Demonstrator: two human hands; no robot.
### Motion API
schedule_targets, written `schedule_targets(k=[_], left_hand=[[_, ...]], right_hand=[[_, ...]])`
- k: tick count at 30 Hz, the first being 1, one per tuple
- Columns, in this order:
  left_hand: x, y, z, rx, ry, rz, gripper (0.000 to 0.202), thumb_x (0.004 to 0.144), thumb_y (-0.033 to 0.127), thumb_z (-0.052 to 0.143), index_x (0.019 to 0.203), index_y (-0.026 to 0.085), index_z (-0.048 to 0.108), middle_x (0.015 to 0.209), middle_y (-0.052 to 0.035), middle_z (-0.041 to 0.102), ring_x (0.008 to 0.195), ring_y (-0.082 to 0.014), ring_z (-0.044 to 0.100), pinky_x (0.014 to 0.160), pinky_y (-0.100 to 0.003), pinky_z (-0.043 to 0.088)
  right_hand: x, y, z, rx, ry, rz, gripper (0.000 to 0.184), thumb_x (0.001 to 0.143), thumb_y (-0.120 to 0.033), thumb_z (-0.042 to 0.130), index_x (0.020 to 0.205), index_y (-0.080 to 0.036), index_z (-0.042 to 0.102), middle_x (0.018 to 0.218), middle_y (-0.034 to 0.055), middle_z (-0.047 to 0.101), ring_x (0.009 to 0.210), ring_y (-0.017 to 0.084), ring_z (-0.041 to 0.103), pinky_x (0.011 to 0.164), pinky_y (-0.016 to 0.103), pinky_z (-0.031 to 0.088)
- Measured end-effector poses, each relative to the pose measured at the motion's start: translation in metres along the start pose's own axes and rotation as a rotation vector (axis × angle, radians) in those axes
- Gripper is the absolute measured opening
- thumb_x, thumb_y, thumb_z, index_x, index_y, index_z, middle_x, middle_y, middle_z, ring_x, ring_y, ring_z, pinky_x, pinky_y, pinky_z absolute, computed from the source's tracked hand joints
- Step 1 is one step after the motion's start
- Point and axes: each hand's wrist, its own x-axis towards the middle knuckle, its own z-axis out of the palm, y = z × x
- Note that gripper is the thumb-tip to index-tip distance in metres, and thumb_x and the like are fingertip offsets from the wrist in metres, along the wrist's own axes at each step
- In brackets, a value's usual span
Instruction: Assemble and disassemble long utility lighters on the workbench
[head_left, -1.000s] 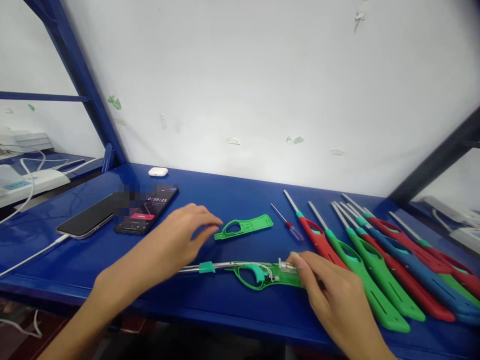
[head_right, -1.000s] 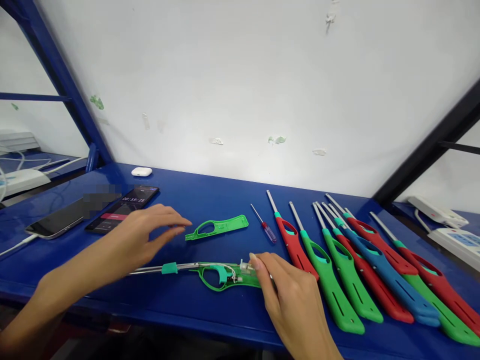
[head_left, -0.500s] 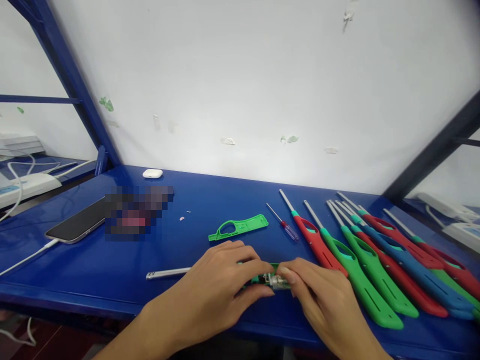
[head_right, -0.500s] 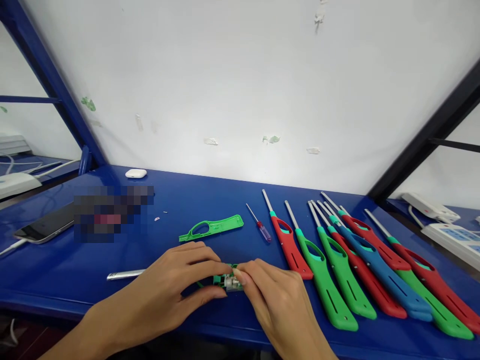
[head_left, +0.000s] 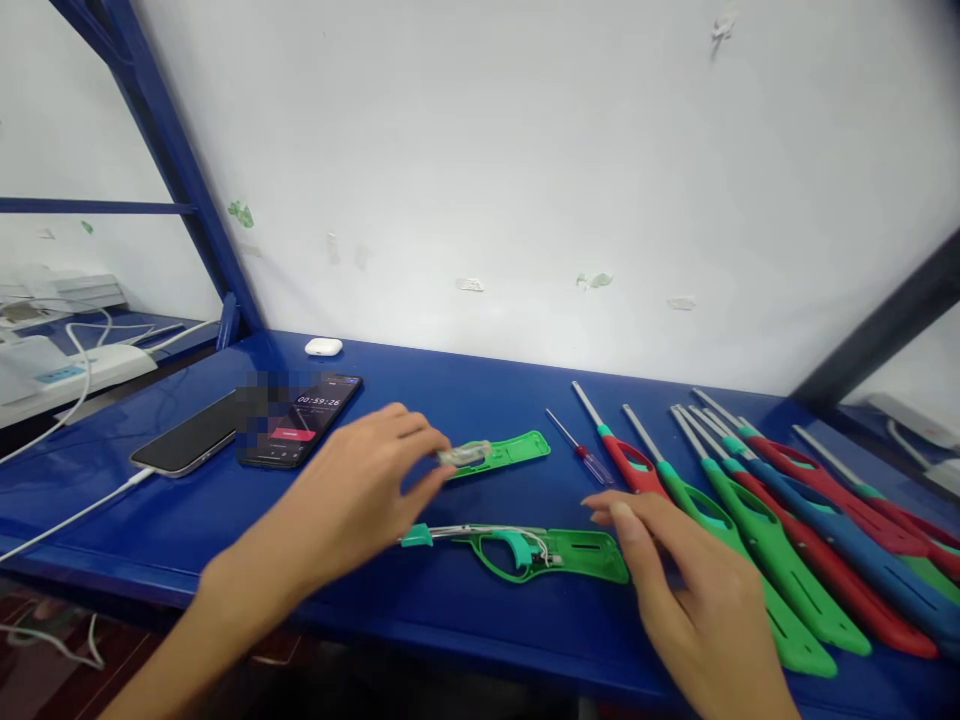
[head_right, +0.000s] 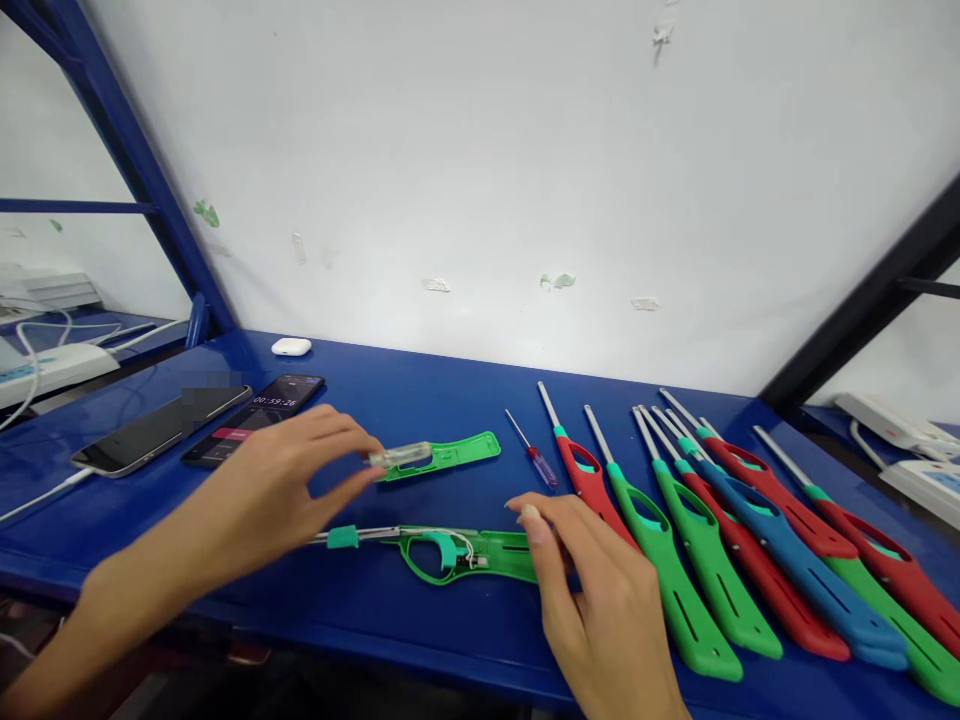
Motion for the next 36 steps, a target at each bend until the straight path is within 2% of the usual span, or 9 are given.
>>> schedule_targets(k=[4, 8, 11, 14, 16, 21, 26, 32, 36], left_hand=[[0.002, -0.039, -0.004, 0.110, -0.049, -0.140, 0.026, 0.102, 0.036, 0.061, 0.104, 0.016, 0.077, 0.101, -0.0140, 0.076, 0.097, -0.0368, 0.069, 0.076, -0.048, 0.055], [0.001, -0.049, 0.002, 0.152, -0.138, -0.205, 0.022, 0.098, 0.030, 0.063, 0.096, 0.017, 0.080, 0.093, -0.0147, 0.076, 0.088, -0.0387, 0.071, 0.069, -0.046, 0.055], [-0.004, -0.039, 0.004, 0.145, -0.154, -0.184, 0.025, 0.098, 0.028, 0.066, 0.115, 0.015, 0.079, 0.106, -0.0166, 0.076, 0.105, -0.0420, 0.069, 0.085, -0.052, 0.055], [-0.010, -0.018, 0.003, 0.073, -0.157, -0.119, 0.037, 0.104, 0.041, 0.062, 0.136, 0.026, 0.068, 0.128, -0.0103, 0.072, 0.119, -0.0345, 0.065, 0.100, -0.047, 0.052], [-0.013, -0.002, 0.004, -0.059, -0.206, -0.051, 0.035, 0.103, 0.047, 0.064, 0.134, 0.033, 0.068, 0.129, -0.0048, 0.071, 0.120, -0.0292, 0.066, 0.100, -0.041, 0.052], [-0.009, 0.020, 0.007, -0.213, -0.330, 0.055, 0.016, 0.102, 0.019, 0.067, 0.110, 0.029, 0.077, 0.105, -0.0009, 0.073, 0.097, -0.0223, 0.071, 0.084, -0.033, 0.050], [-0.005, 0.022, 0.005, -0.222, -0.298, 0.067, 0.018, 0.104, 0.016, 0.062, 0.106, 0.027, 0.076, 0.101, 0.0001, 0.072, 0.092, -0.0206, 0.070, 0.080, -0.032, 0.048], [-0.005, 0.029, 0.008, -0.190, -0.268, 0.051, 0.015, 0.100, 0.013, 0.056, 0.092, 0.023, 0.062, 0.095, -0.0007, 0.069, 0.087, -0.0224, 0.066, 0.076, -0.034, 0.045], [-0.002, 0.030, 0.013, -0.182, -0.273, 0.060, 0.012, 0.101, 0.014, 0.056, 0.093, 0.023, 0.058, 0.092, -0.0001, 0.067, 0.082, -0.0217, 0.064, 0.071, -0.033, 0.042]], right_hand=[[0.000, 0.000, 0.006, -0.043, -0.196, -0.044, 0.019, 0.102, -0.044, 0.063, 0.111, -0.030, 0.071, 0.108, 0.0016, 0.076, 0.100, 0.022, 0.072, 0.084, 0.033, 0.059], [-0.002, 0.003, 0.010, -0.073, -0.359, -0.054, 0.031, 0.096, -0.049, 0.072, 0.123, -0.034, 0.071, 0.118, 0.0038, 0.072, 0.109, 0.027, 0.070, 0.093, 0.044, 0.059], [-0.002, 0.005, 0.010, -0.040, -0.391, -0.065, 0.023, 0.100, -0.045, 0.067, 0.119, -0.033, 0.072, 0.112, 0.0037, 0.071, 0.102, 0.023, 0.071, 0.088, 0.038, 0.060], [-0.001, 0.006, 0.009, -0.008, -0.417, -0.078, 0.023, 0.102, -0.047, 0.063, 0.117, -0.032, 0.072, 0.110, 0.0032, 0.071, 0.099, 0.022, 0.072, 0.088, 0.035, 0.060], [-0.001, 0.006, 0.008, 0.003, -0.433, -0.075, 0.023, 0.102, -0.046, 0.063, 0.119, -0.033, 0.071, 0.111, 0.0030, 0.071, 0.100, 0.022, 0.071, 0.089, 0.035, 0.060], [-0.003, 0.005, 0.008, 0.011, -0.463, -0.027, 0.021, 0.101, -0.043, 0.065, 0.121, -0.036, 0.069, 0.115, 0.0017, 0.068, 0.103, 0.021, 0.070, 0.092, 0.035, 0.060], [-0.004, 0.005, 0.008, 0.038, -0.466, -0.004, 0.021, 0.102, -0.042, 0.065, 0.122, -0.036, 0.068, 0.116, 0.0016, 0.065, 0.103, 0.020, 0.070, 0.091, 0.032, 0.059], [-0.005, 0.006, 0.008, 0.052, -0.478, 0.002, 0.022, 0.103, -0.042, 0.063, 0.124, -0.036, 0.066, 0.117, 0.0021, 0.063, 0.106, 0.021, 0.068, 0.093, 0.034, 0.058], [-0.006, 0.007, 0.010, 0.053, -0.486, -0.001, 0.022, 0.103, -0.041, 0.063, 0.125, -0.037, 0.065, 0.118, 0.0020, 0.063, 0.108, 0.021, 0.066, 0.093, 0.037, 0.057]])
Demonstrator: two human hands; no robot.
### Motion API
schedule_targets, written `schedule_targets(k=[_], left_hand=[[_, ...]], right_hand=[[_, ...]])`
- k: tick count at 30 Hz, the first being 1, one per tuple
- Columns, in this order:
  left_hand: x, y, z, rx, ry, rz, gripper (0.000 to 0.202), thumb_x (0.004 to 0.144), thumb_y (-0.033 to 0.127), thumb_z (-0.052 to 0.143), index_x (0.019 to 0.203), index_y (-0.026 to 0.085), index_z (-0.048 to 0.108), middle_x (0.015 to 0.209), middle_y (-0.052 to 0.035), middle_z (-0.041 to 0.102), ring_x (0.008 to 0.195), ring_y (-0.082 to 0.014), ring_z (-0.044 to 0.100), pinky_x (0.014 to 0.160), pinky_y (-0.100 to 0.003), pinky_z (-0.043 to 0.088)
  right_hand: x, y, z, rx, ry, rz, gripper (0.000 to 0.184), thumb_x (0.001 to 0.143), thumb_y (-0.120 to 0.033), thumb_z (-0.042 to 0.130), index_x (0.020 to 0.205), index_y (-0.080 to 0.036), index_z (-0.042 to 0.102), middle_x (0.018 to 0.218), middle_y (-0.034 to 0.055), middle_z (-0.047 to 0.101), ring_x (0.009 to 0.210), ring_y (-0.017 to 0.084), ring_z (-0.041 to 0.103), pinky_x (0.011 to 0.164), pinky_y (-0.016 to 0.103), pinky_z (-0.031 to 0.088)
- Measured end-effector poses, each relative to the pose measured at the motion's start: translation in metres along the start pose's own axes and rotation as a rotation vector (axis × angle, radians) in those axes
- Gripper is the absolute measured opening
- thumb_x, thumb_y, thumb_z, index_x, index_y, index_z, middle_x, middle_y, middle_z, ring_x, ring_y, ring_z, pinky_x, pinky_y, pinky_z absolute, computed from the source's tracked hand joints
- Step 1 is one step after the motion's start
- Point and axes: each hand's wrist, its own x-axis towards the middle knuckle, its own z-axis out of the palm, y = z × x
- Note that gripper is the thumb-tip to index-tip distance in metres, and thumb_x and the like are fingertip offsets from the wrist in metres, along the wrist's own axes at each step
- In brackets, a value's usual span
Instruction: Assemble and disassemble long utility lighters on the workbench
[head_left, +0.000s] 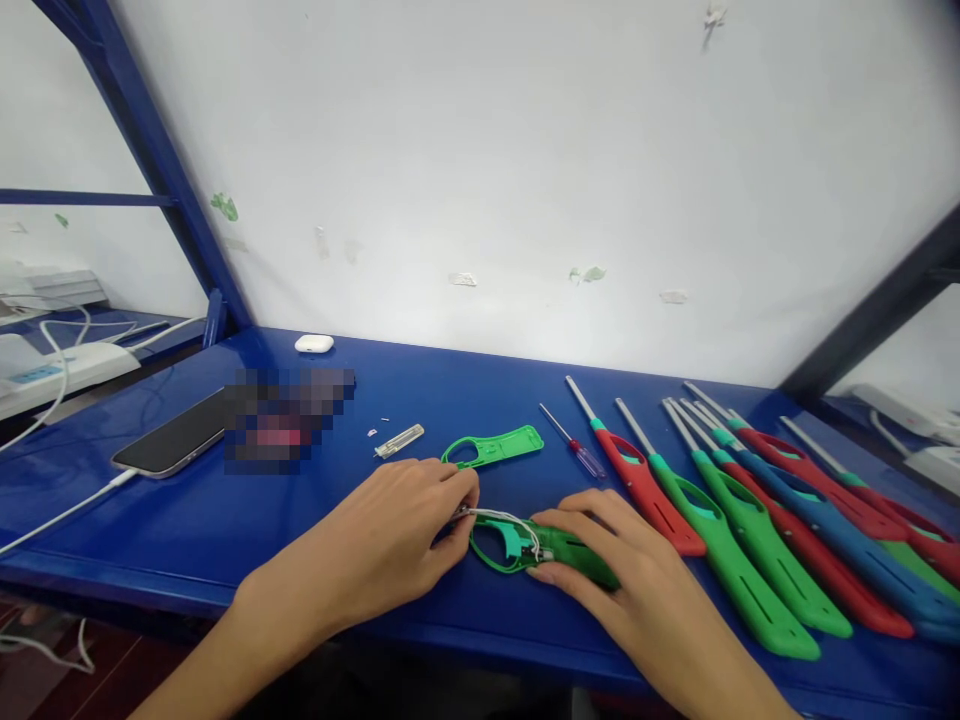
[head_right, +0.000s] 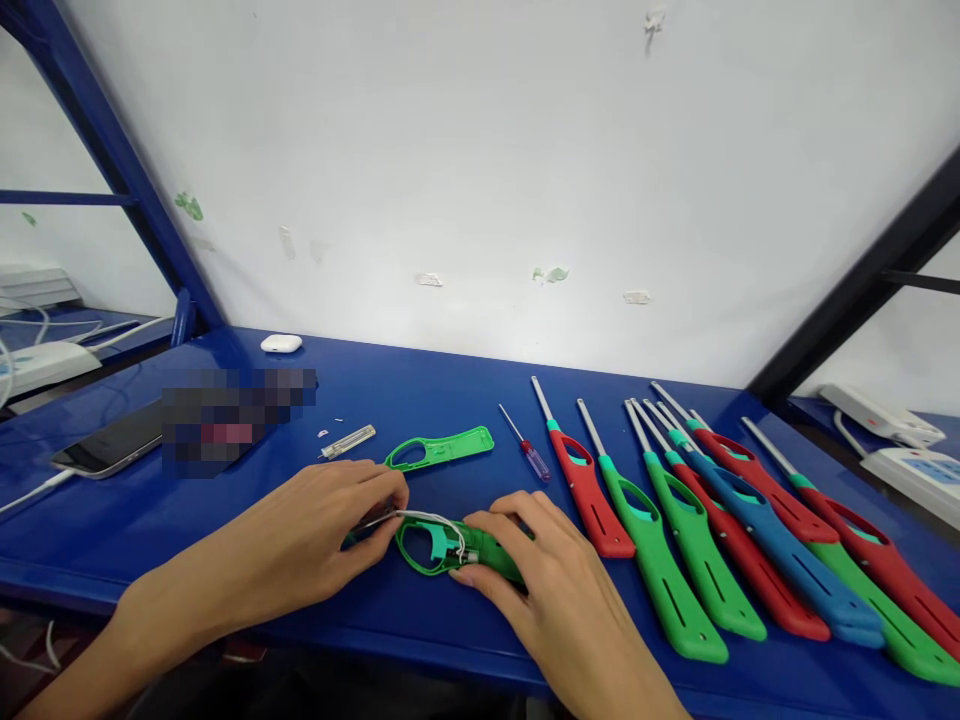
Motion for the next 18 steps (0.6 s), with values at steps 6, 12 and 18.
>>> schedule_targets(k=[6, 12, 18], left_hand=[[-0.001, -0.001, -0.001, 0.004, -0.006, 0.051, 0.017, 0.110, 0.022, 0.047, 0.095, 0.024, 0.055, 0.091, 0.0007, 0.063, 0.078, -0.0207, 0.061, 0.068, -0.034, 0.037], [-0.005, 0.000, -0.008, 0.001, 0.004, 0.094, 0.018, 0.111, 0.024, 0.043, 0.098, 0.025, 0.056, 0.093, 0.0013, 0.061, 0.078, -0.0198, 0.058, 0.068, -0.034, 0.034], [-0.006, -0.012, -0.020, -0.030, 0.086, 0.024, 0.021, 0.112, 0.029, 0.042, 0.096, 0.026, 0.054, 0.092, 0.0022, 0.060, 0.079, -0.0190, 0.056, 0.073, -0.035, 0.035]], right_hand=[[0.000, -0.001, -0.001, 0.027, -0.022, 0.017, 0.022, 0.104, -0.041, 0.062, 0.125, -0.037, 0.063, 0.118, 0.0017, 0.062, 0.107, 0.021, 0.066, 0.096, 0.038, 0.055], [0.001, -0.002, -0.003, 0.044, -0.031, 0.044, 0.022, 0.104, -0.040, 0.063, 0.126, -0.039, 0.062, 0.118, 0.0001, 0.061, 0.108, 0.020, 0.065, 0.096, 0.037, 0.054], [0.001, -0.001, -0.001, 0.047, -0.018, 0.057, 0.021, 0.104, -0.044, 0.062, 0.125, -0.039, 0.062, 0.120, -0.0006, 0.061, 0.109, 0.019, 0.065, 0.096, 0.036, 0.053]])
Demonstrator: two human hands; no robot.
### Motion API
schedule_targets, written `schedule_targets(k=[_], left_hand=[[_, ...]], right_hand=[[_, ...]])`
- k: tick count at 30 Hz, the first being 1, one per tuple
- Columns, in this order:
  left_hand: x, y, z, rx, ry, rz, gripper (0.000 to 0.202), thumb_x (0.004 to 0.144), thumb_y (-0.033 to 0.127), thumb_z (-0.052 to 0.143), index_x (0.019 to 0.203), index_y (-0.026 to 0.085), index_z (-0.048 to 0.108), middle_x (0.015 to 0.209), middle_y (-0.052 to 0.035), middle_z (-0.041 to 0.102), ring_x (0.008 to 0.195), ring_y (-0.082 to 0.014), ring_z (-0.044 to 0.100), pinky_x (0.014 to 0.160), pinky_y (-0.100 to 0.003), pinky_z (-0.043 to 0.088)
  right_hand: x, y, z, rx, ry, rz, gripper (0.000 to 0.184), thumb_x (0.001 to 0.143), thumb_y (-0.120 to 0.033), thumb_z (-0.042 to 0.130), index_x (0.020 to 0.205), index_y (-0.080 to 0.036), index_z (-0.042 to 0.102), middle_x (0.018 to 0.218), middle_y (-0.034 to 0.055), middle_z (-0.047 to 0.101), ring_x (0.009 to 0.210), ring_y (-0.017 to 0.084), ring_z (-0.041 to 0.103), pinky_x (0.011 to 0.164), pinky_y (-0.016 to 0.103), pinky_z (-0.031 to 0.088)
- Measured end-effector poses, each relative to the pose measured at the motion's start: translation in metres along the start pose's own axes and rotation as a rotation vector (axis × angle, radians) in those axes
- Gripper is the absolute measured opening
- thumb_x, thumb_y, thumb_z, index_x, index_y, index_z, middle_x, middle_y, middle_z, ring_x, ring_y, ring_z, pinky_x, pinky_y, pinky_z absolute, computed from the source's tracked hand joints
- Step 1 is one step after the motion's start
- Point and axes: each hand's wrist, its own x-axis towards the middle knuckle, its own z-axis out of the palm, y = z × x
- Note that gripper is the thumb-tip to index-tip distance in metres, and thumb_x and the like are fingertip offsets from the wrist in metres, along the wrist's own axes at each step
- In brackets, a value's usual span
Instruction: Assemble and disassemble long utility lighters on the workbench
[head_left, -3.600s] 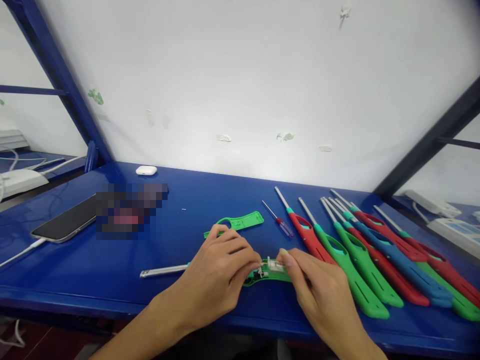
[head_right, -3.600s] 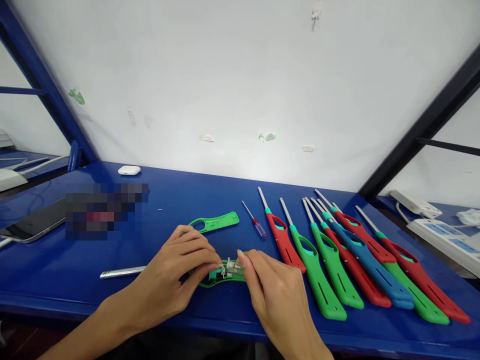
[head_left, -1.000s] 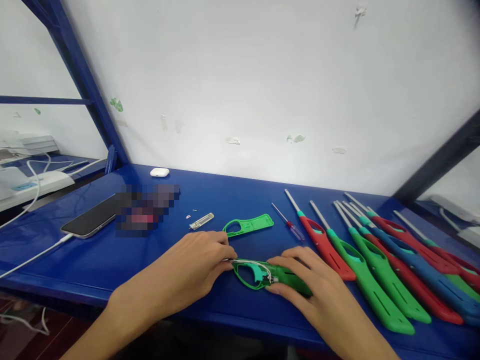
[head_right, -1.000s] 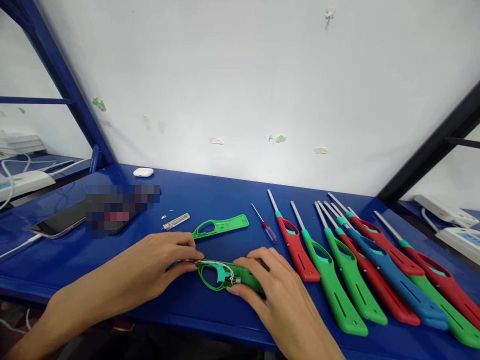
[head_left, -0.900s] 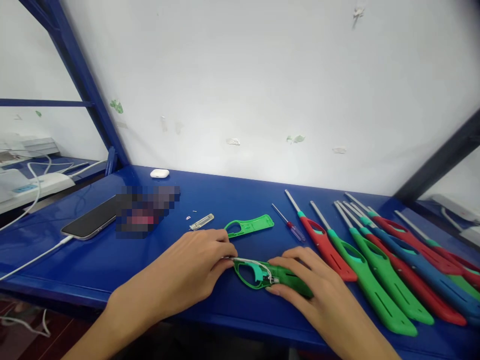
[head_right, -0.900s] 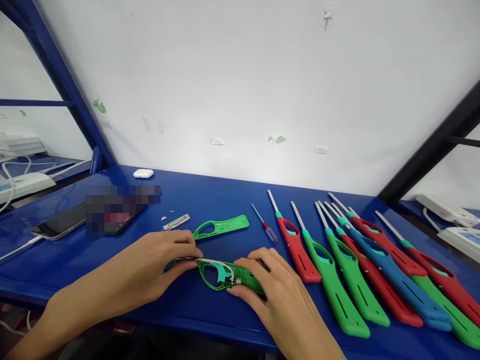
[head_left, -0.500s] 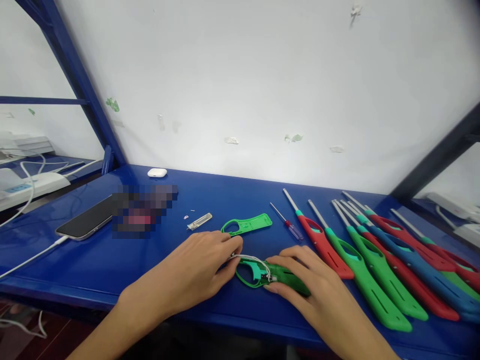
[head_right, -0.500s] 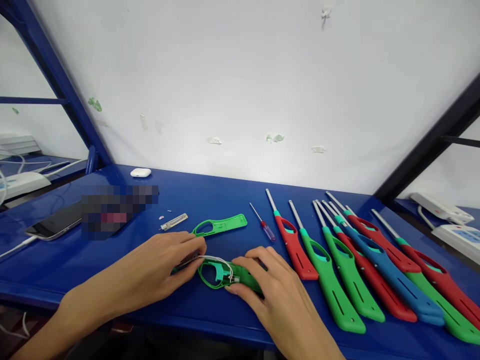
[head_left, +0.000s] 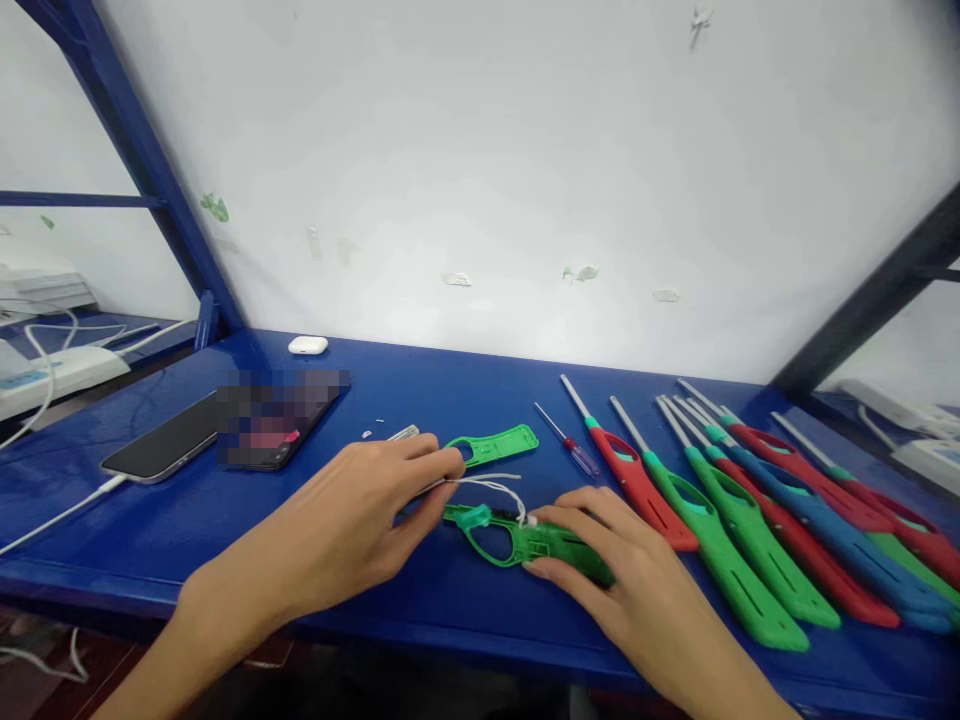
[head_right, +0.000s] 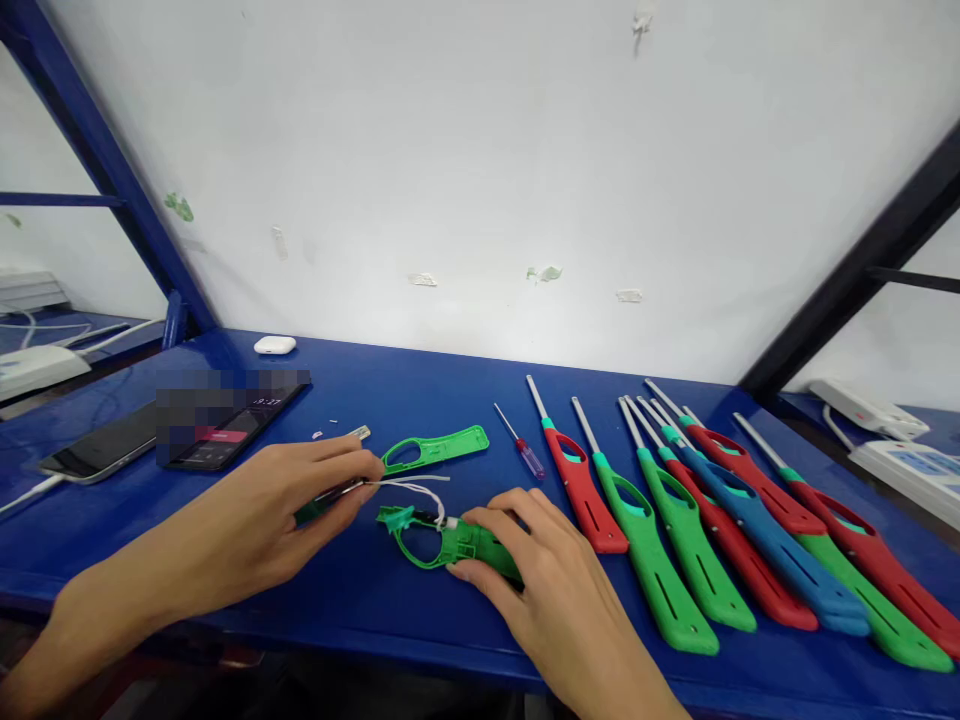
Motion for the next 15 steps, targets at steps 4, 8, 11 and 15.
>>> schedule_targets(k=[4, 8, 11, 15], left_hand=[[-0.002, -0.015, -0.011, -0.053, 0.090, -0.059, 0.023, 0.112, 0.036, 0.042, 0.096, 0.025, 0.056, 0.089, 0.0033, 0.060, 0.074, -0.0160, 0.054, 0.069, -0.032, 0.037], [-0.002, -0.034, -0.022, 0.003, 0.231, -0.194, 0.025, 0.108, 0.043, 0.048, 0.097, 0.025, 0.061, 0.082, 0.0044, 0.063, 0.069, -0.0147, 0.055, 0.066, -0.029, 0.039], [-0.004, -0.049, -0.028, 0.074, 0.296, -0.301, 0.028, 0.106, 0.047, 0.048, 0.096, 0.024, 0.062, 0.076, 0.0037, 0.063, 0.064, -0.0149, 0.055, 0.063, -0.029, 0.040], [-0.003, -0.063, -0.032, 0.145, 0.299, -0.384, 0.027, 0.104, 0.043, 0.050, 0.095, 0.023, 0.065, 0.070, 0.0028, 0.063, 0.061, -0.0162, 0.055, 0.062, -0.030, 0.041]], right_hand=[[-0.001, 0.000, 0.001, -0.012, 0.000, 0.011, 0.023, 0.105, -0.048, 0.058, 0.127, -0.041, 0.061, 0.121, -0.0008, 0.061, 0.111, 0.020, 0.065, 0.098, 0.038, 0.053], [-0.002, 0.001, 0.001, -0.013, 0.000, 0.029, 0.023, 0.105, -0.050, 0.057, 0.127, -0.042, 0.062, 0.122, -0.0014, 0.062, 0.111, 0.019, 0.066, 0.098, 0.037, 0.054], [-0.002, 0.003, 0.002, -0.019, 0.008, 0.030, 0.022, 0.105, -0.051, 0.057, 0.125, -0.043, 0.062, 0.122, -0.0022, 0.063, 0.112, 0.019, 0.067, 0.097, 0.036, 0.054], [0.000, 0.003, 0.003, -0.032, 0.014, 0.030, 0.023, 0.105, -0.053, 0.056, 0.126, -0.044, 0.061, 0.121, -0.0031, 0.064, 0.111, 0.019, 0.067, 0.096, 0.036, 0.055]])
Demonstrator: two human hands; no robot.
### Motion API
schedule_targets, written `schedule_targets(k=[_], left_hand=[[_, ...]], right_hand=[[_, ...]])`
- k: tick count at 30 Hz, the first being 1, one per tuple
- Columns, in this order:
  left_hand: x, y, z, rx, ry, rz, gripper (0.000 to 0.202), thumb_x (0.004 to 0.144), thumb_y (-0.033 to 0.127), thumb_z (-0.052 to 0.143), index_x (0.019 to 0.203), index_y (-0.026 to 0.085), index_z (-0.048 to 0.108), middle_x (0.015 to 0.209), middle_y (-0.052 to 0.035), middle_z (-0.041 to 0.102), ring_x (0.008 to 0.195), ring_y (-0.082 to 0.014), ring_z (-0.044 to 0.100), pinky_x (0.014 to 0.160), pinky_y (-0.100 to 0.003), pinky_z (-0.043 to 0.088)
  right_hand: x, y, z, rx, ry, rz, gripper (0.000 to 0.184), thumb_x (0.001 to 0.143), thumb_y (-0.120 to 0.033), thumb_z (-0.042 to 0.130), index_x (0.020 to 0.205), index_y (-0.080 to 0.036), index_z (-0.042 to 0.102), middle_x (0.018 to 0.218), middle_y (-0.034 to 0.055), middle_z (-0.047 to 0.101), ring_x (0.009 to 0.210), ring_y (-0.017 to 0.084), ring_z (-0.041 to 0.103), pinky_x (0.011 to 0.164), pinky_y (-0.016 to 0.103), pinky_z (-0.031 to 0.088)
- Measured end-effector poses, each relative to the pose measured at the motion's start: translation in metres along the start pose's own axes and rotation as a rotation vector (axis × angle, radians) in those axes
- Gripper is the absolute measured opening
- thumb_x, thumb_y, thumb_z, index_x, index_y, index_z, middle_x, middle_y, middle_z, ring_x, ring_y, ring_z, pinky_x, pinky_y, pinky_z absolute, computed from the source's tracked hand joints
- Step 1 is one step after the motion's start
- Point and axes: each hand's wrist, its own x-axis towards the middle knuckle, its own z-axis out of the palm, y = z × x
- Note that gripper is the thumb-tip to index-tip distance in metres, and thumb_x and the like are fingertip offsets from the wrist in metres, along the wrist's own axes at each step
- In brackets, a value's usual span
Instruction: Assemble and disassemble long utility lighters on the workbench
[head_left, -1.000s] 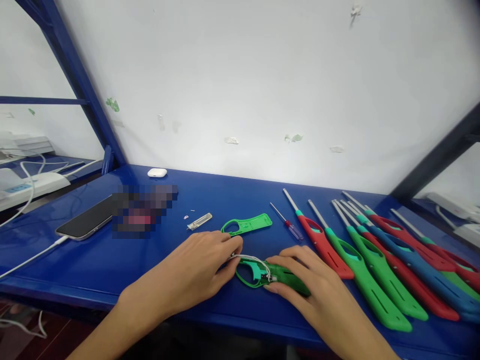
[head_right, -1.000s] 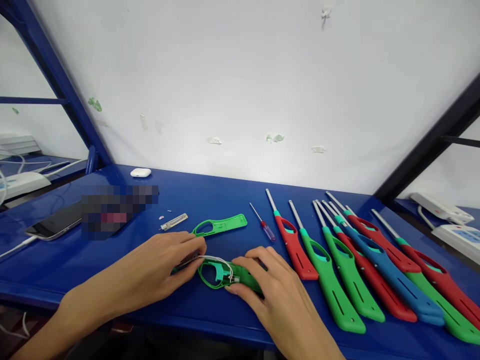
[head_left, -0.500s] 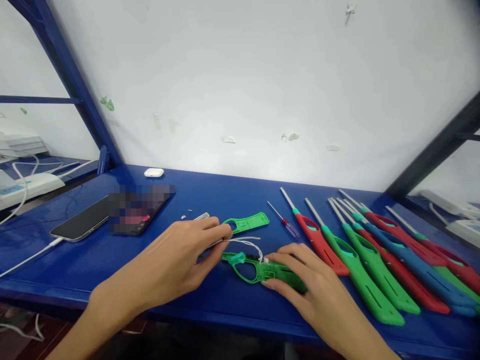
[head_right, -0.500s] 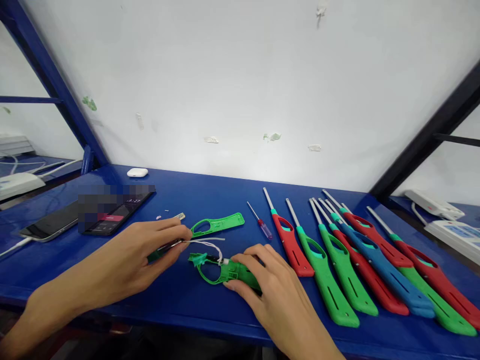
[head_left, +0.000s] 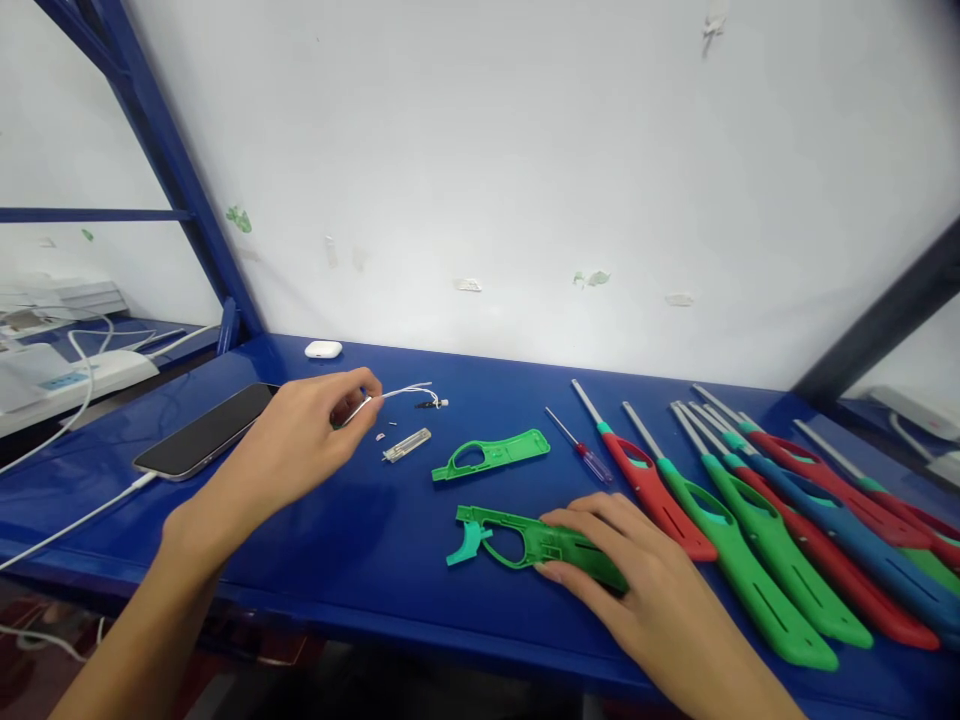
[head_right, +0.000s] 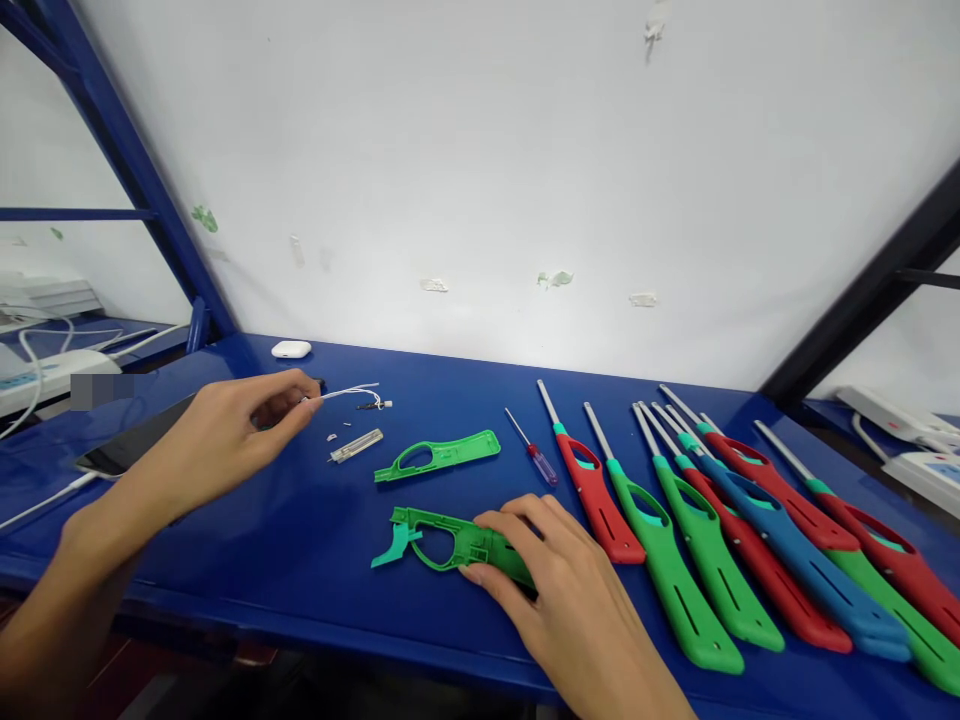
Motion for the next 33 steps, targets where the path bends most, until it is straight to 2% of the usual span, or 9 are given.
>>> schedule_targets(k=[5, 8, 11, 17, 21, 24, 27, 30, 33], left_hand=[[0.025, -0.008, 0.001, 0.154, -0.073, -0.049, 0.019, 0.102, 0.034, 0.058, 0.096, 0.020, 0.069, 0.073, 0.0006, 0.066, 0.067, -0.0185, 0.062, 0.064, -0.032, 0.048], [0.047, -0.013, 0.006, 0.237, -0.159, -0.053, 0.024, 0.103, 0.037, 0.066, 0.112, 0.016, 0.069, 0.102, -0.0050, 0.071, 0.087, -0.0201, 0.069, 0.079, -0.038, 0.060], [0.062, -0.021, 0.020, 0.281, -0.235, -0.065, 0.033, 0.103, 0.037, 0.068, 0.128, 0.016, 0.065, 0.126, -0.0100, 0.068, 0.105, -0.0247, 0.070, 0.089, -0.045, 0.062], [0.070, -0.029, 0.046, 0.294, -0.301, -0.070, 0.034, 0.103, 0.036, 0.068, 0.131, 0.017, 0.063, 0.130, -0.0109, 0.067, 0.108, -0.0257, 0.070, 0.090, -0.046, 0.061], [0.047, -0.001, 0.036, 0.271, -0.216, 0.032, 0.031, 0.104, 0.034, 0.066, 0.129, 0.016, 0.064, 0.128, -0.0107, 0.067, 0.111, -0.0269, 0.068, 0.094, -0.048, 0.059], [0.004, 0.036, 0.029, 0.169, -0.189, 0.200, 0.024, 0.108, 0.035, 0.053, 0.119, 0.020, 0.068, 0.121, -0.0102, 0.067, 0.114, -0.0276, 0.066, 0.098, -0.046, 0.057], [-0.043, 0.063, 0.037, 0.058, -0.228, 0.323, 0.037, 0.098, 0.044, 0.068, 0.131, 0.028, 0.062, 0.126, -0.0068, 0.066, 0.107, -0.0260, 0.069, 0.088, -0.039, 0.061], [-0.069, 0.069, 0.053, -0.106, -0.262, 0.385, 0.023, 0.103, 0.027, 0.061, 0.126, 0.029, 0.063, 0.121, -0.0055, 0.066, 0.101, -0.0240, 0.071, 0.084, -0.037, 0.062], [-0.073, 0.056, 0.060, -0.153, -0.198, 0.330, 0.022, 0.107, 0.023, 0.052, 0.123, 0.029, 0.066, 0.120, -0.0046, 0.067, 0.098, -0.0215, 0.072, 0.085, -0.034, 0.061]], right_hand=[[0.001, 0.000, 0.001, -0.002, 0.003, -0.013, 0.023, 0.104, -0.052, 0.059, 0.125, -0.042, 0.063, 0.119, -0.0024, 0.065, 0.110, 0.020, 0.067, 0.095, 0.036, 0.056], [0.001, 0.000, 0.002, 0.003, 0.009, -0.021, 0.023, 0.104, -0.052, 0.059, 0.125, -0.043, 0.062, 0.118, -0.0028, 0.065, 0.109, 0.020, 0.068, 0.094, 0.036, 0.056], [0.000, 0.001, 0.004, 0.009, 0.025, -0.030, 0.023, 0.105, -0.052, 0.057, 0.125, -0.043, 0.062, 0.118, -0.0022, 0.065, 0.109, 0.020, 0.068, 0.094, 0.036, 0.056], [-0.001, 0.003, 0.005, 0.001, 0.044, -0.050, 0.024, 0.105, -0.052, 0.056, 0.125, -0.041, 0.063, 0.118, -0.0003, 0.066, 0.110, 0.023, 0.067, 0.096, 0.041, 0.055], [-0.001, 0.001, 0.005, -0.001, 0.042, -0.053, 0.024, 0.105, -0.051, 0.056, 0.125, -0.040, 0.063, 0.116, -0.0003, 0.067, 0.109, 0.023, 0.067, 0.102, 0.046, 0.052], [0.000, -0.001, 0.004, 0.008, 0.022, -0.041, 0.023, 0.104, -0.049, 0.059, 0.125, -0.039, 0.064, 0.117, 0.0001, 0.066, 0.110, 0.023, 0.067, 0.099, 0.043, 0.055], [0.001, -0.001, 0.003, 0.008, 0.009, -0.033, 0.023, 0.104, -0.047, 0.060, 0.125, -0.038, 0.065, 0.118, 0.0010, 0.066, 0.111, 0.023, 0.066, 0.099, 0.042, 0.055], [0.001, 0.000, 0.003, -0.005, 0.002, -0.024, 0.024, 0.105, -0.048, 0.059, 0.125, -0.037, 0.066, 0.118, 0.0022, 0.066, 0.112, 0.024, 0.066, 0.099, 0.043, 0.055], [0.001, 0.001, 0.003, -0.032, -0.012, -0.025, 0.027, 0.105, -0.048, 0.057, 0.128, -0.038, 0.066, 0.120, 0.0029, 0.066, 0.114, 0.024, 0.065, 0.099, 0.043, 0.056]])
